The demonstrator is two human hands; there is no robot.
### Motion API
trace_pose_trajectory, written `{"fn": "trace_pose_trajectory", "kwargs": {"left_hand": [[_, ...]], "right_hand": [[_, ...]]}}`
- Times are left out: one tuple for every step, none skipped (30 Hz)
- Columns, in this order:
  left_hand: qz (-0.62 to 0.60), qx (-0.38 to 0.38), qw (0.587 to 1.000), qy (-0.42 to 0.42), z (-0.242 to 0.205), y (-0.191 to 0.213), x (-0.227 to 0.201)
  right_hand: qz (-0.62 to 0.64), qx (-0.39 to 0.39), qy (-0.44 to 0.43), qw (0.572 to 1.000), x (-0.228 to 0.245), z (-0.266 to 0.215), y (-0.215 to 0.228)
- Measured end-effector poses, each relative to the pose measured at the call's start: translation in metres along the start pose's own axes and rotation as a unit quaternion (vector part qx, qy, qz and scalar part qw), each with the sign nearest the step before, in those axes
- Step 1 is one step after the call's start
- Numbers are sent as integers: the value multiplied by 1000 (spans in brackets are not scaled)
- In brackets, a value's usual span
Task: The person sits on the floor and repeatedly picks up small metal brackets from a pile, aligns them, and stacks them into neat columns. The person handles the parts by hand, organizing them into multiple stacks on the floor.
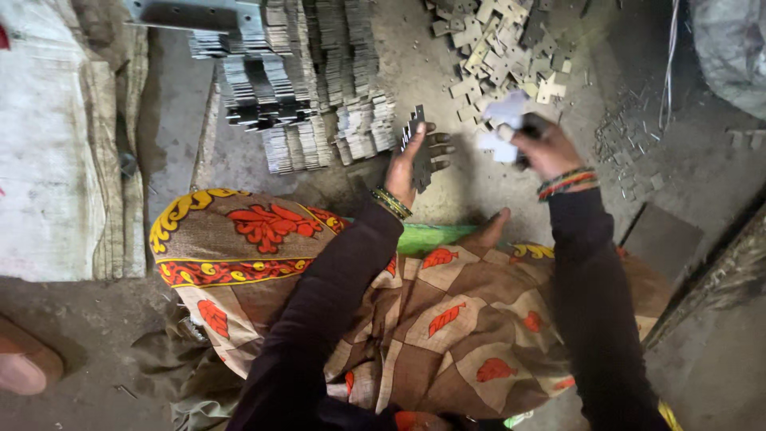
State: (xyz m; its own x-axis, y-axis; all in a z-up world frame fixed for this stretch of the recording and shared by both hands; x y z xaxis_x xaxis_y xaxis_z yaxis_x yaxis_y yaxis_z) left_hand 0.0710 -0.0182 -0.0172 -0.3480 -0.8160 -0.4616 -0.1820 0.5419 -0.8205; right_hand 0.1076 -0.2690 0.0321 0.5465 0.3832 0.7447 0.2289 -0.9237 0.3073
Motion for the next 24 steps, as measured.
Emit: {"fn": "trace_pose_trajectory", "kwargs": {"left_hand": [[1,-6,1000,-7,1,-2,-4],[-7,1,1000,-12,1,-4,-7],[-14,8,1000,-17,1,-5,-7],[-20,15,1000,-16,-1,-5,-6],[-20,7,1000,-2,-2,-2,-2],[-19,2,1000,10,1,-1,0],[-17,-2,1000,22,3,-1,0],[-24,6,999,22,4,-2,0],[-30,14,999,21,4,-2,-1],[-40,22,999,23,5,-4,2],[-10,15,1000,1,6,-2,1],[21,7,1000,-21,7,0,0],[52,-1,998,-43,7,2,-1],[79,-11,995,-56,9,5,0],[106,-22,992,-70,11,6,0],[134,-36,987,-85,12,10,-1],[145,-41,985,-84,11,12,1],[158,-42,983,-85,12,12,1],[170,-44,981,-86,12,13,1],[206,-38,973,-98,12,12,-3],[241,-32,964,-110,10,10,-6],[272,-26,954,-121,9,8,-8],[263,-28,958,-112,9,8,-7],[253,-30,962,-101,9,7,-5]], "right_hand": [[-62,-28,12,998,9,7,-8],[-122,-54,20,991,13,15,-17],[-182,-80,29,980,13,24,-23],[-315,-197,112,922,23,27,-22],[-436,-303,192,825,32,27,-26],[-536,-401,266,693,40,24,-32],[-514,-354,186,759,21,45,-22],[-486,-300,104,814,0,61,-9],[-452,-242,21,858,-24,74,1],[-455,-244,0,856,-35,77,12],[-459,-245,-21,854,-46,79,22],[-462,-246,-43,851,-58,80,29],[-459,-292,26,839,-53,76,33],[-452,-335,96,821,-48,72,33],[-442,-376,166,797,-43,66,32],[-462,-382,184,779,-43,69,25],[-480,-387,203,760,-43,68,18],[-497,-396,223,740,-38,68,12],[-499,-333,205,773,-39,75,5],[-500,-271,187,801,-38,78,2],[-499,-207,166,825,-35,78,-2],[-423,-188,92,882,-36,71,10],[-340,-166,17,925,-40,59,20],[-253,-141,-60,955,-45,42,26]]}}
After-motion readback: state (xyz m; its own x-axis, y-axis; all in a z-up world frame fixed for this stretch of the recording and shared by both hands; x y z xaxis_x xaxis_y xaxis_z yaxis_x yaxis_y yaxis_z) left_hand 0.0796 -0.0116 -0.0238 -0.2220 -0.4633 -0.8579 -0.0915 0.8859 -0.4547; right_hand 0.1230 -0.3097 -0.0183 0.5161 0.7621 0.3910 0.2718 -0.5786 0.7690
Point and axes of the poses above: each hand's wrist, its own z-axis towards the middle knuckle, its own y-axis out of the back of the hand, x = y × z, the point moved 8 cm from there along z, towards the middle knuckle, and after that the axes turned 6 degrees about -y, right-handed, at the moved point
